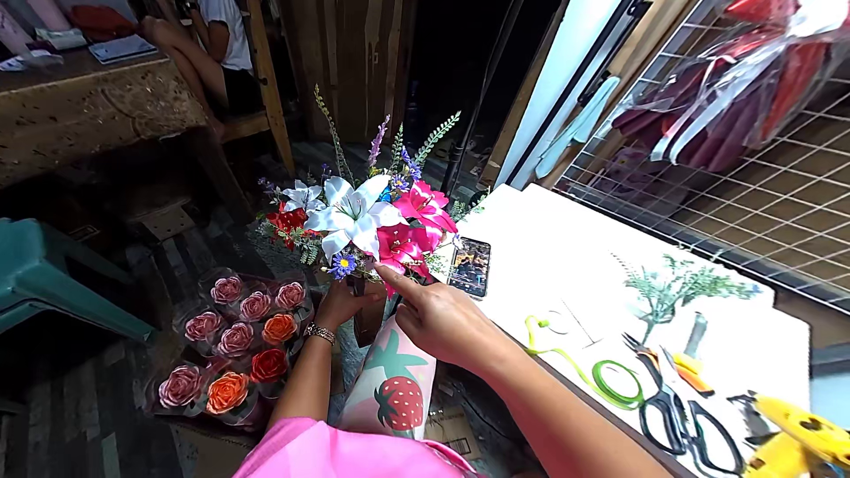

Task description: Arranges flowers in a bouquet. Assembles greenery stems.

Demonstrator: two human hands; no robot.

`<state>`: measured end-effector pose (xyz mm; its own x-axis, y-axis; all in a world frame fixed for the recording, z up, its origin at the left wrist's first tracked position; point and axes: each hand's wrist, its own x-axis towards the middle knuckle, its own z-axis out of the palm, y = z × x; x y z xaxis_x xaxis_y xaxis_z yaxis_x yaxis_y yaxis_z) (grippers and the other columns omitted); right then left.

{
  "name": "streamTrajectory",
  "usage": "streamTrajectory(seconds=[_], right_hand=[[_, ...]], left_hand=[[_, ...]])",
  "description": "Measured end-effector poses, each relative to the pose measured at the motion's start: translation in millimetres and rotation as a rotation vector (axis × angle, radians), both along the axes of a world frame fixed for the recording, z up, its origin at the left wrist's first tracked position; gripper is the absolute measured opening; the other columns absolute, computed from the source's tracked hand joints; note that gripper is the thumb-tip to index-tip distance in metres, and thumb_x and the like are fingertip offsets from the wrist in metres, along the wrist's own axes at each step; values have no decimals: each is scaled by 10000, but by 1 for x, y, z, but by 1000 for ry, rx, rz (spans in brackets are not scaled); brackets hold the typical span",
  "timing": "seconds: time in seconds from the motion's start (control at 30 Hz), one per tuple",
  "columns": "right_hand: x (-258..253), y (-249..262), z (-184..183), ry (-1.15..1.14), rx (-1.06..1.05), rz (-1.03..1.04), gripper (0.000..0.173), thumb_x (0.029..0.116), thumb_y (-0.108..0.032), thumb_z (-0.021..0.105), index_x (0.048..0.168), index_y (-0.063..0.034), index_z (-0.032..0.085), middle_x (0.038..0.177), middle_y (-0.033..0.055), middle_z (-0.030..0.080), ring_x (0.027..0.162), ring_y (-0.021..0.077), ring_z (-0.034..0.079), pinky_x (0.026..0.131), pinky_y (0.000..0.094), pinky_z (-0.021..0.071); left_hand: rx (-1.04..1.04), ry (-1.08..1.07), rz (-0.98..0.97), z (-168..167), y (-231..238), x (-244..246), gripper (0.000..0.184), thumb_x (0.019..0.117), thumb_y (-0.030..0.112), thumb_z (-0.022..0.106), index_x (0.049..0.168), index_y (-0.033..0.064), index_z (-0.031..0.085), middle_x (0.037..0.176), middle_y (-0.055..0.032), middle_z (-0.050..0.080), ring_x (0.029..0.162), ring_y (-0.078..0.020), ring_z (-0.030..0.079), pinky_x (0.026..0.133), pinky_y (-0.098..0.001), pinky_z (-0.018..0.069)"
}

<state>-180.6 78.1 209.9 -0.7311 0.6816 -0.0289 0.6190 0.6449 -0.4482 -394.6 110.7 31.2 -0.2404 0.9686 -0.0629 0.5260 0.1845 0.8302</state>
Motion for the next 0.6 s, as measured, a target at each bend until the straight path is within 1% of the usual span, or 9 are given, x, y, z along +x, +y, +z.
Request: streamTrajectory(seconds=[0.03,0.1,0.17,0.23,0.33,0.37,0.43,0.53,0.6], right_hand=[[-2,1,-3,-25,-28,-5,602,1030,-153,471,1616,-210,348,792,114,650,749,289,608,723,484,489],[-4,3,-7,-53,-49,-15,599,1032,-154,464,1616,-211,347,825,134,667,787,312,628,746,503,494],[-4,2,-6,-65,-43,-21,599,1036,-159,461,1619,-220,341,820,136,669,792,320,633,747,509,492],[-2,0,-4,-38,0,-22,596,1026,-155,464,1610,-222,364,770,120,652,747,308,624,708,499,489],[4,-4,0,46,88,-22,594,1001,-141,487,1588,-200,412,673,78,601,651,264,578,630,461,468],[6,-5,0,81,117,-22,589,991,-138,498,1575,-194,438,654,65,590,624,246,563,605,445,461],[9,-6,1,118,157,-27,589,983,-146,512,1567,-188,452,641,49,581,598,224,546,581,426,453],[14,1,0,145,184,-50,588,994,-167,541,1573,-172,437,618,36,565,577,217,544,570,431,463],[17,6,2,168,185,-71,596,994,-165,563,1575,-161,430,607,16,534,565,195,525,558,414,459]], left_hand=[[-6,2,3,0,-1,0,820,791,334,880,1403,-64,507,1365,-266,571,1280,-343,556,1102,-490,430],[-43,10,4,2,-2,0,836,806,347,868,1418,-76,487,1387,-279,554,1304,-356,541,1117,-498,418],[-44,5,7,2,-3,0,846,805,342,870,1430,-70,477,1397,-268,553,1316,-348,536,1124,-499,411],[-19,16,9,-1,-3,-1,817,796,336,875,1406,-63,506,1375,-252,578,1303,-324,553,1120,-485,423],[-69,100,-9,2,-6,-2,781,843,364,836,1401,-75,511,1374,-251,587,1320,-318,552,1137,-482,402],[-71,130,-21,3,-9,-2,761,863,349,817,1404,-87,507,1373,-262,586,1327,-326,547,1142,-477,395],[-96,170,-46,7,-14,-1,718,899,320,780,1405,-107,502,1388,-281,572,1355,-344,521,1161,-470,366],[-127,176,-41,13,-20,0,629,901,249,776,1357,-118,546,1365,-289,586,1341,-350,528,1159,-463,360],[-140,178,-34,17,-24,1,561,899,204,774,1312,-125,582,1331,-298,603,1317,-359,544,1150,-468,364]])
